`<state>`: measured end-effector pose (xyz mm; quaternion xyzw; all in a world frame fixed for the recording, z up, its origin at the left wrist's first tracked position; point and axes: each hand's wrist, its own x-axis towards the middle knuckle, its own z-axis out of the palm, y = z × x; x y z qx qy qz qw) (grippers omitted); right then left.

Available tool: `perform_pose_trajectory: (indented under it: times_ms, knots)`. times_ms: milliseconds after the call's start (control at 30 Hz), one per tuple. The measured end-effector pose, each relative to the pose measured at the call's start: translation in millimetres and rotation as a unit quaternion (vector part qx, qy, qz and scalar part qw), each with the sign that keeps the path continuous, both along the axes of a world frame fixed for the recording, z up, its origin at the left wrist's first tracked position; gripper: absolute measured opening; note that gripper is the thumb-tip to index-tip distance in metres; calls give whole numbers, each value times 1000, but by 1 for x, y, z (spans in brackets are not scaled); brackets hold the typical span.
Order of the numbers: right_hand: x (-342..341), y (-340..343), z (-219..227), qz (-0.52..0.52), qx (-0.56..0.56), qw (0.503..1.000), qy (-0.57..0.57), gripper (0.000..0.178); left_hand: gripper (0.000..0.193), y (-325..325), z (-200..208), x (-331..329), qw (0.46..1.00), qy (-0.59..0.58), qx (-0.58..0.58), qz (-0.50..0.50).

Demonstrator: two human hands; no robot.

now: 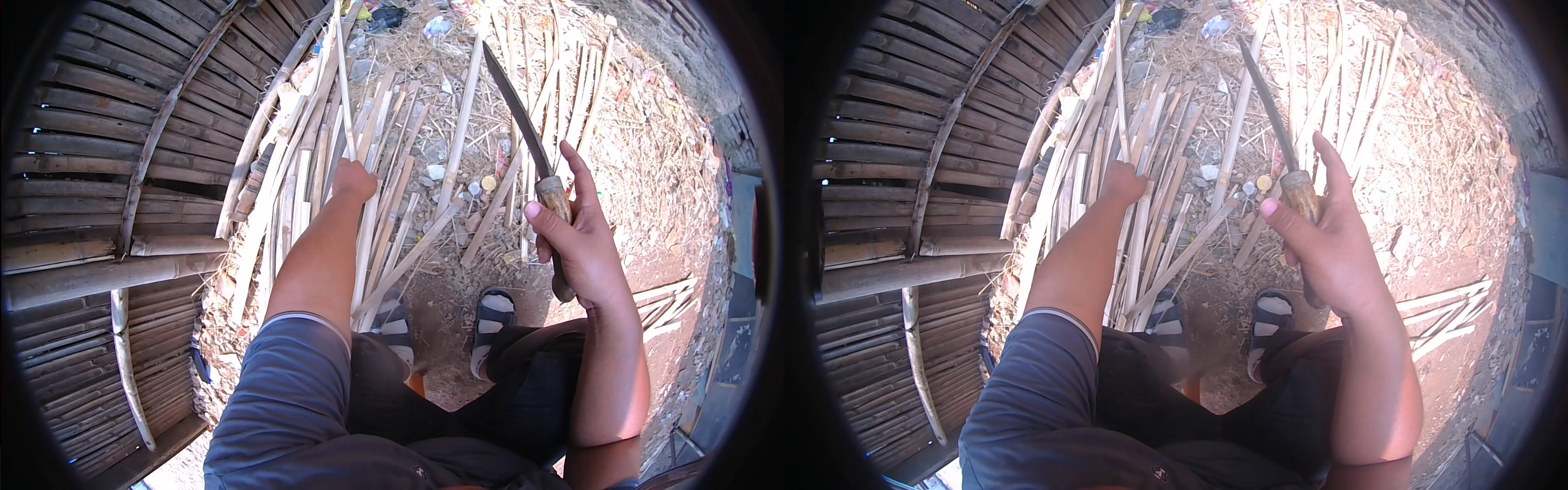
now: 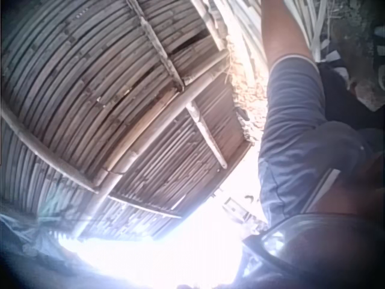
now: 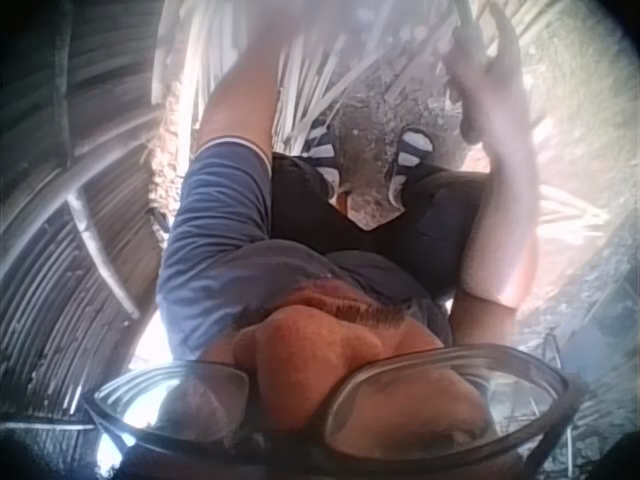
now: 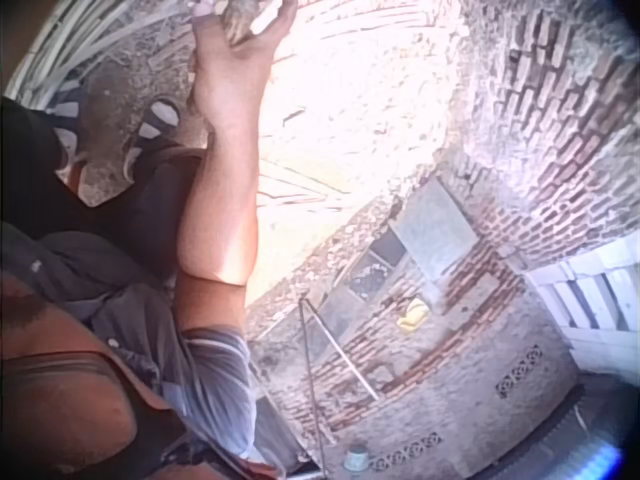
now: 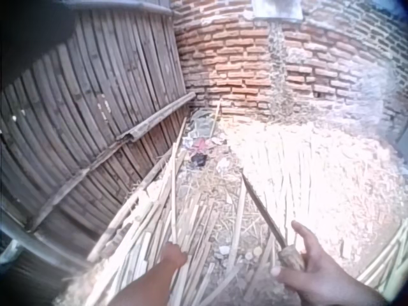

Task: The person holds a curved blade and scrapes it along the surface of thin bamboo strips to shave and smooth them, handling the strips one at a time and moving them from one pile to another.

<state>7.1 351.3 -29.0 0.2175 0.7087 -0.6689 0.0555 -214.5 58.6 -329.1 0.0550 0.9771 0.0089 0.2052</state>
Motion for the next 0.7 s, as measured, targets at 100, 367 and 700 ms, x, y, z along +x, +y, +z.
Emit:
perform_pose_trajectory:
  times_ms: [100,367,700]
  knots:
    - [-1,2,-1,2,5,1000,-3,98,58,3,1,-1,999,-5,-28,-32]
    - [-2,2,0,4,14,1000,-10,100,39,-10,-1,2,991,11,114,73]
    - [-1,1,-1,3,-4,1000,-7,98,38,-11,3,1,989,25,99,109]
